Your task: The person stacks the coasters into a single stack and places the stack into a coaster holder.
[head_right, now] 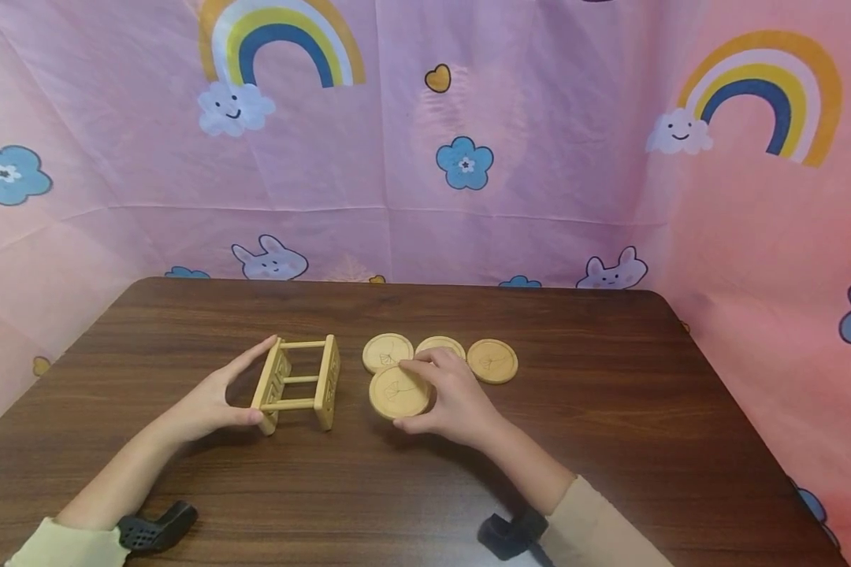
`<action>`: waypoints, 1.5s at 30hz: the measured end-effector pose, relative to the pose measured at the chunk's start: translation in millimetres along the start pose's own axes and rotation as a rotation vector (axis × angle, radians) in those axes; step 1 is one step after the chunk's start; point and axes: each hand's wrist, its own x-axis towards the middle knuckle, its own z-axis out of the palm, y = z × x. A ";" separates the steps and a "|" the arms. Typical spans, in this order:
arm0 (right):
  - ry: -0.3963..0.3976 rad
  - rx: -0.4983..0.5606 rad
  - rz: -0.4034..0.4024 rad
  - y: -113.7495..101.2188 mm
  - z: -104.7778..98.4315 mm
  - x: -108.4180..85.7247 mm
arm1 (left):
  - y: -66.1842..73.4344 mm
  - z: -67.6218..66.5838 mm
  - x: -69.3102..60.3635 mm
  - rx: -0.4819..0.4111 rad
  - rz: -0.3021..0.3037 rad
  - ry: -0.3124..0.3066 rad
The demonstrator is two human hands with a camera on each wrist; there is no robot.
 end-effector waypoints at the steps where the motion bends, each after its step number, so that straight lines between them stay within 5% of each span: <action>1: 0.007 0.000 0.000 1.0 -1.2 -0.8 | 0.2 -0.5 -0.1 0.000 -0.001 0.001; 19: 0.100 -0.002 0.074 19.8 -25.7 -31.2 | -2.9 0.4 0.0 0.027 0.002 0.000; 45: 0.052 -0.008 0.094 32.1 -32.8 -58.1 | -1.4 1.8 0.7 0.010 -0.008 0.007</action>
